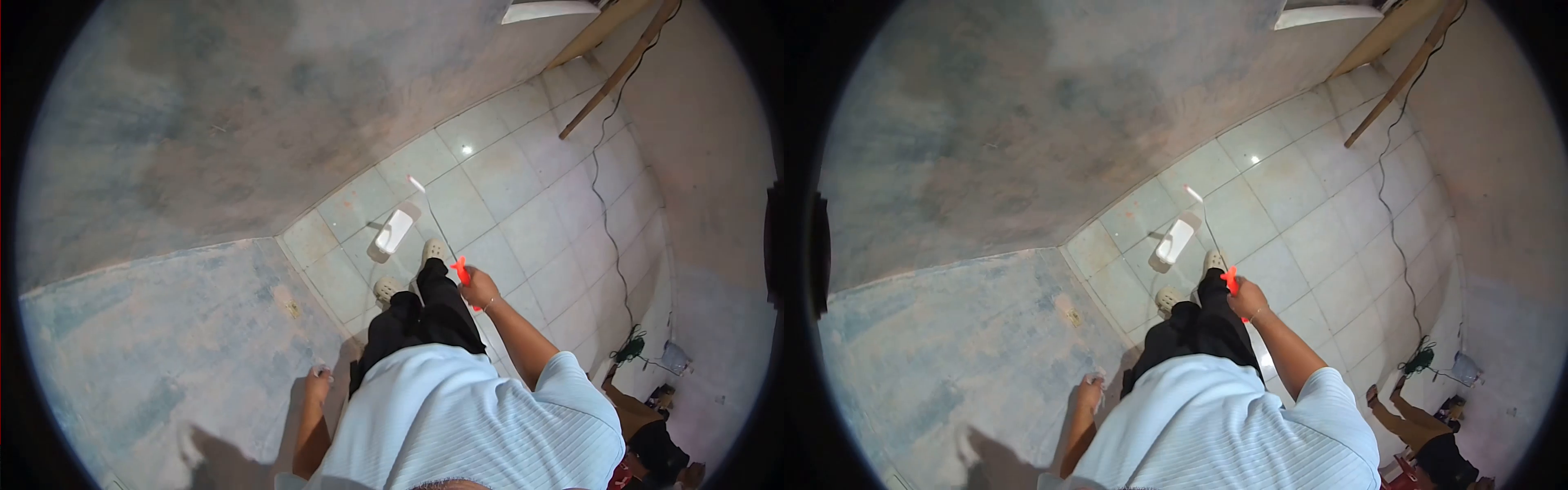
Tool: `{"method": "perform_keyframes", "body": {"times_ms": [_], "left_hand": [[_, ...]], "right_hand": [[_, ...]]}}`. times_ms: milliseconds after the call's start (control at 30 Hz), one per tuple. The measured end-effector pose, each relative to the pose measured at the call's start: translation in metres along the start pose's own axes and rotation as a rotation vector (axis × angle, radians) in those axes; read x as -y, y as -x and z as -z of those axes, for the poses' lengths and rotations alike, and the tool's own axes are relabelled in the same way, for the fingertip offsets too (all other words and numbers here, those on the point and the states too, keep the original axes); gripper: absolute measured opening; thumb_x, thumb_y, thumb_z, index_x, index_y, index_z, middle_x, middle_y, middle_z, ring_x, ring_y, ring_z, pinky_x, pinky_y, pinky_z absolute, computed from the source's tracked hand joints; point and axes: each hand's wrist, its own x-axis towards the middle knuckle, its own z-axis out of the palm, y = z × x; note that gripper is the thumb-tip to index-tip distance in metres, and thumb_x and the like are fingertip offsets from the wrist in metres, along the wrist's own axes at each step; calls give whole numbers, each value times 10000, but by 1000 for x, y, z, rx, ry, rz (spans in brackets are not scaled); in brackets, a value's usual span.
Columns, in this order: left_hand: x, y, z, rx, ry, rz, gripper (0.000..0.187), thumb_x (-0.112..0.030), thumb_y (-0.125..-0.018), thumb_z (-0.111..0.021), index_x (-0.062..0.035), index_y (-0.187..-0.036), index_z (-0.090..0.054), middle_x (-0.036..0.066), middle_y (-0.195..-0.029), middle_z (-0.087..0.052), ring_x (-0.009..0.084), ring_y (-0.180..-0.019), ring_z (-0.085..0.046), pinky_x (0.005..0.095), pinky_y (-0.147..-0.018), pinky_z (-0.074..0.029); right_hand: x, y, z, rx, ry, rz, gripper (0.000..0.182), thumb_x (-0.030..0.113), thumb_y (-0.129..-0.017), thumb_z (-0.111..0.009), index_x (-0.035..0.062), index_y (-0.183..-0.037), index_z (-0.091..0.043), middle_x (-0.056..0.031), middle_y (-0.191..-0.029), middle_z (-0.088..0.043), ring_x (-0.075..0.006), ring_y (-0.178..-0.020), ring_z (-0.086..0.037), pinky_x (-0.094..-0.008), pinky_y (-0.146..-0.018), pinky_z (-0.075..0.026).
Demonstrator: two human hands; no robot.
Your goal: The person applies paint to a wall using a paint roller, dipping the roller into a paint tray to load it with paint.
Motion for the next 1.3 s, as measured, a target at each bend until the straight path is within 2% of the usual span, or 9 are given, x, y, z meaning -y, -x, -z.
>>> {"method": "perform_keyframes", "body": {"times_ms": [300, 567, 767, 833, 900, 1000, 1133, 1233, 1300], "left_hand": [[4, -46, 1, -8, 160, 60, 191, -162, -884, -585, -28, -1020, -605, 81, -845, -632, 171, -707, -595, 303, -594, -486], [-33, -50, -36, -33, 202, 75, 229, -195, -885, -572, -23, -1031, -609, 82, -856, -633, 180, -714, -593, 304, -604, -474], [-125, -31, -142, -47, 398, 124, 286, -221, -890, -573, -31, -1104, -578, 76, -927, -636, 187, -747, -601, 309, -639, -471], [-148, -24, -189, -1, 406, 137, 310, -229, -888, -578, -29, -1125, -569, 79, -945, -638, 192, -755, -607, 312, -648, -476], [-174, -16, -233, -120, 262, -68, 337, -234, -881, -591, -3, -1125, -569, 101, -948, -641, 187, -780, -627, 309, -655, -487], [-188, -6, -277, -31, 490, -96, 360, -237, -874, -590, 33, -1111, -572, 130, -954, -644, 191, -808, -642, 320, -678, -499], [-190, 5, -313, -52, 582, -52, 353, -236, -864, -584, 50, -1072, -585, 140, -913, -647, 204, -765, -650, 318, -692, -507], [-180, 4, -314, -66, 602, 3, 318, -228, -887, -572, 38, -1063, -584, 132, -911, -643, 206, -752, -648, 313, -686, -509], [-147, -10, -320, -85, 573, -17, 295, -237, -905, -558, 18, -1051, -584, 109, -924, -637, 203, -741, -641, 311, -671, -509]], "right_hand": [[49, -8, 95, -279, 245, 112, 334, 47, -753, -515, -3, -1083, -508, -254, -901, -634, -416, -869, -611, -495, -757, -483], [113, -88, 205, -99, 667, 196, 316, 48, -765, -527, -40, -1066, -572, -235, -967, -653, -376, -926, -638, -432, -780, -522], [150, -137, 291, -6, 867, 338, 252, 45, -737, -530, -33, -950, -638, -229, -973, -656, -376, -927, -635, -427, -785, -512], [170, -110, 336, 10, 811, 317, 288, 40, -731, -509, -29, -987, -622, -233, -967, -650, -386, -923, -624, -432, -785, -501], [200, -60, 378, -33, 803, 287, 327, 47, -741, -514, 2, -1051, -608, -233, -948, -646, -394, -914, -616, -442, -784, -492], [224, 11, 424, -86, 841, 391, 366, 79, -782, -536, 50, -1143, -583, -236, -924, -638, -395, -899, -607, -462, -778, -481], [240, 0, 430, -24, 925, 413, 348, 88, -795, -537, 47, -1137, -590, -235, -937, -639, -400, -887, -610, -457, -775, -486], [225, -99, 381, 29, 799, 278, 351, 91, -758, -536, 15, -1095, -597, -249, -932, -641, -409, -883, -616, -443, -779, -494], [200, -194, 333, 55, 978, 438, 267, 106, -747, -520, -50, -934, -630, -266, -923, -644, -416, -907, -615, -438, -779, -499]]}}
